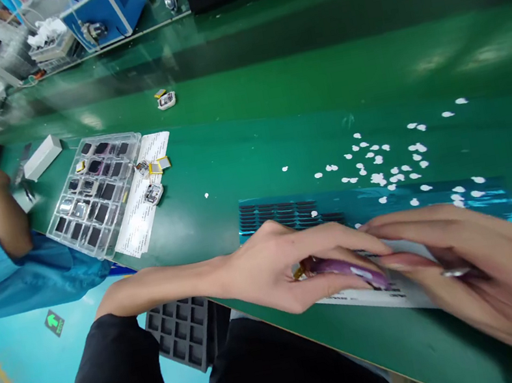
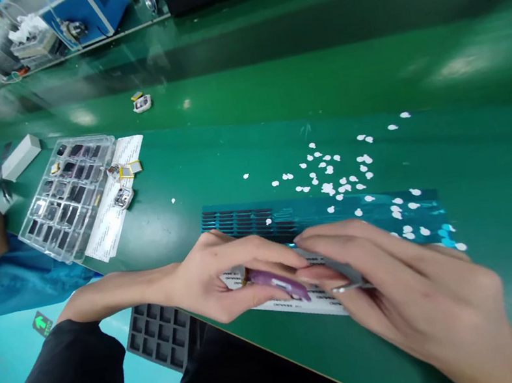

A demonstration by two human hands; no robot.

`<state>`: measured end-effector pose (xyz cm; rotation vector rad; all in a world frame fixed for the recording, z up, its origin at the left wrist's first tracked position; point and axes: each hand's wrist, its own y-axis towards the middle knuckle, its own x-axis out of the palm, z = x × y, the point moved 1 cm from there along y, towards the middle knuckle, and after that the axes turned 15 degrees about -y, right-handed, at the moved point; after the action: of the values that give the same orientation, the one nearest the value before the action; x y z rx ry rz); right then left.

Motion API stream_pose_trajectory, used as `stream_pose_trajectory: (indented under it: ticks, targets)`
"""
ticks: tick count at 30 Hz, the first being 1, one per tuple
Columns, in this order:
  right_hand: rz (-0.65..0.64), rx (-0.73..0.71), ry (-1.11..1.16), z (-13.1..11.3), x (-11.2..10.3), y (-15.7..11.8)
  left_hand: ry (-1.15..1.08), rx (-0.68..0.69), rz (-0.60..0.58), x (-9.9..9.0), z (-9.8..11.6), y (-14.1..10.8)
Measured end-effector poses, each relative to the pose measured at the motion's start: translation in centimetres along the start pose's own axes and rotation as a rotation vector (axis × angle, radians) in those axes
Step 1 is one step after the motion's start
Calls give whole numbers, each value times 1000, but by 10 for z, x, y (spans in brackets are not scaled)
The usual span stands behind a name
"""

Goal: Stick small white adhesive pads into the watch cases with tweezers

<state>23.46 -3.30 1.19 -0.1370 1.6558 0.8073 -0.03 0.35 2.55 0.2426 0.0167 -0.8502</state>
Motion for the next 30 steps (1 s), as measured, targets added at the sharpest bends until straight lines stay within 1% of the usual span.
stream_pose_trajectory:
  ticks: [2,3,4,6,7,9,11,12,13,15,18,20,24,26,28,29,30]
  targets:
    - [86,-46,-32,10,0,7,49,35,-61,-1,-4,-2]
    - [124,-55,-77,14,1,10,99,62,-58,-1,-6,-3]
    - [135,-64,-126,16,3,12,168,106,-36,0,-8,-4]
    - [95,-127,-200,15,7,15,353,241,-9,2,-12,-6]
    - [52,-156,-229,13,9,15,455,312,-30,4,-14,-6]
    - [10,-176,-287,6,13,14,636,423,-138,9,-16,-6]
    - [-12,-143,-327,0,15,12,763,493,-248,11,-17,-4]
    - [-9,-119,-336,-2,16,11,808,531,-274,11,-17,-3]
    - [-9,-108,-338,-5,17,11,848,571,-275,9,-17,-3]
    - [-9,-87,-327,-7,18,11,918,622,-240,5,-16,-1]
    - [5,-20,-310,-10,22,13,1018,602,-175,-1,-16,0]
    - [16,27,-301,-10,25,15,1057,584,-157,-3,-16,-1]
    - [-1,37,-237,-5,26,16,1085,592,-134,-3,-15,1]
    - [5,13,-211,3,21,14,1077,631,-113,-2,-14,2]
    - [31,19,-197,12,15,9,1041,710,-89,-1,-13,3]
    - [50,51,-168,17,12,4,1010,759,-72,-1,-12,3]
    - [66,121,-107,22,10,-1,972,802,-51,1,-12,3]
